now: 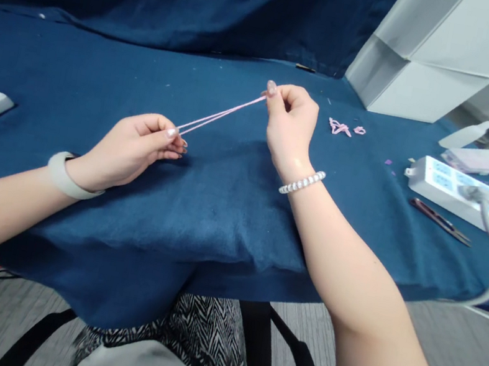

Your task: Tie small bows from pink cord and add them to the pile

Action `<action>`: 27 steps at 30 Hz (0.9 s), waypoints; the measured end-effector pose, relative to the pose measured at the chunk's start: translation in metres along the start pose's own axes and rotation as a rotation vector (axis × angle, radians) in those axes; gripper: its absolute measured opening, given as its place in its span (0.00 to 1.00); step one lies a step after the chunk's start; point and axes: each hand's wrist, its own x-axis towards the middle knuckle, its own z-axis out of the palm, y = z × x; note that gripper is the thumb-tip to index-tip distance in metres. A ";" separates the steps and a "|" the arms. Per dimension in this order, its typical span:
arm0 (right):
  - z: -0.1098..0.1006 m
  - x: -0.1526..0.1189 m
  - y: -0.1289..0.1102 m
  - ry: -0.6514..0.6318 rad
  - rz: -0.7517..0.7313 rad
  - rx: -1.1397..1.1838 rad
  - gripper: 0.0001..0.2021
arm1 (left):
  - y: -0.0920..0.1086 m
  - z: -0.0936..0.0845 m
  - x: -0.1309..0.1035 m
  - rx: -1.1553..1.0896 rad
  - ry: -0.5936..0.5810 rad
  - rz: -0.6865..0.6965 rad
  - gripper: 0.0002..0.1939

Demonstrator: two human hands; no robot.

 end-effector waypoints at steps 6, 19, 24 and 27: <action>0.009 -0.005 -0.006 0.115 0.060 0.038 0.14 | -0.003 -0.004 0.005 0.066 0.247 0.217 0.07; 0.011 -0.010 -0.009 0.063 0.061 0.028 0.14 | -0.001 -0.006 0.010 -0.018 0.363 0.230 0.05; 0.010 -0.009 -0.008 0.070 0.068 0.022 0.15 | -0.002 -0.007 0.012 0.000 0.369 0.212 0.05; 0.009 -0.009 -0.007 0.074 0.050 0.017 0.15 | -0.004 -0.009 0.012 0.057 0.359 0.233 0.09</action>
